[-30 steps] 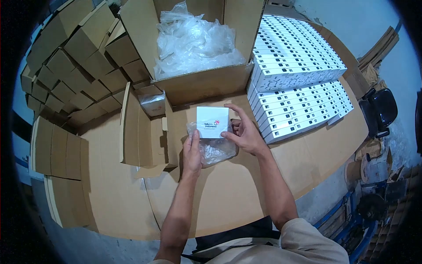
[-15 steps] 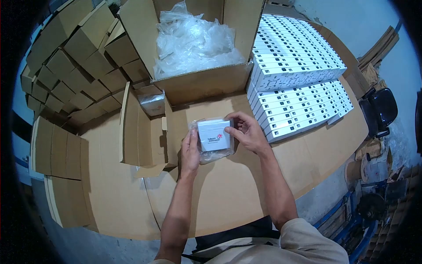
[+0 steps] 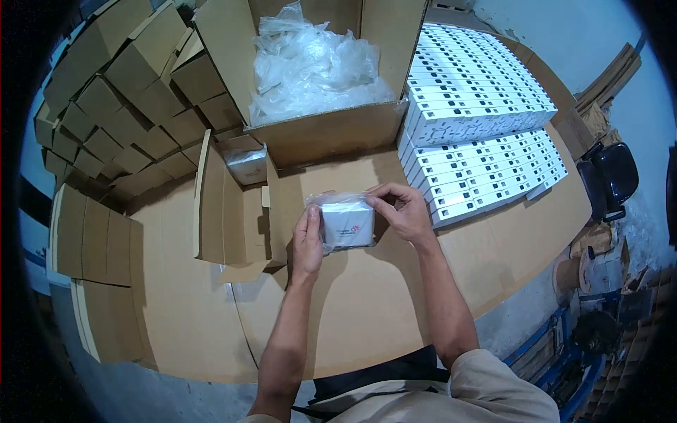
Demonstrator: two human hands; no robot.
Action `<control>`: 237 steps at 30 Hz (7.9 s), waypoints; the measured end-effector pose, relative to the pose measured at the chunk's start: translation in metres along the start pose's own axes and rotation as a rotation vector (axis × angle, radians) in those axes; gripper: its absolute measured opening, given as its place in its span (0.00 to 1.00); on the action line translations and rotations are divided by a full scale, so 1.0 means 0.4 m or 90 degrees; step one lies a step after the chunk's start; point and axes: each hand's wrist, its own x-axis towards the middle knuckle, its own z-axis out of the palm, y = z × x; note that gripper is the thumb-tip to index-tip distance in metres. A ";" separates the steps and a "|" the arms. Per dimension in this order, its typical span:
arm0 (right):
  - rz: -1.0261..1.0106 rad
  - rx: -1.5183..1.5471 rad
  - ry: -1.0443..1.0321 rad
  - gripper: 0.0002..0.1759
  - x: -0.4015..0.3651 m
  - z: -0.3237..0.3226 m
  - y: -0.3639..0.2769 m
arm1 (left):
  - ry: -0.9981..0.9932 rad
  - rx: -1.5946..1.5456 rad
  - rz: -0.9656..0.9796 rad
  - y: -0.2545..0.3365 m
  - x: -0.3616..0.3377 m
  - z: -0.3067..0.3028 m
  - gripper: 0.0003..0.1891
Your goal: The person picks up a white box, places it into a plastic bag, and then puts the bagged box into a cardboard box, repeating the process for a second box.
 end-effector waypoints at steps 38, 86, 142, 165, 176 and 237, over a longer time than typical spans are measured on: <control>0.093 0.085 -0.113 0.11 -0.006 0.012 -0.026 | -0.008 0.030 0.122 0.005 0.004 0.005 0.09; 0.053 -0.102 -0.113 0.15 -0.013 -0.002 -0.064 | 0.265 0.522 0.604 0.019 -0.034 0.060 0.18; -0.238 -0.050 -0.069 0.16 0.278 0.336 -0.088 | -0.092 0.857 0.060 0.065 -0.405 -0.021 0.39; -0.372 -0.410 -0.171 0.13 0.316 0.388 -0.120 | -0.091 0.847 0.072 0.059 -0.403 -0.031 0.37; -0.315 -0.569 -0.188 0.10 0.332 0.410 -0.099 | -0.104 0.844 0.064 0.063 -0.401 -0.033 0.36; 0.084 -0.813 0.539 0.32 -0.304 -0.841 -0.041 | 0.022 0.959 0.220 -0.037 0.124 0.049 0.28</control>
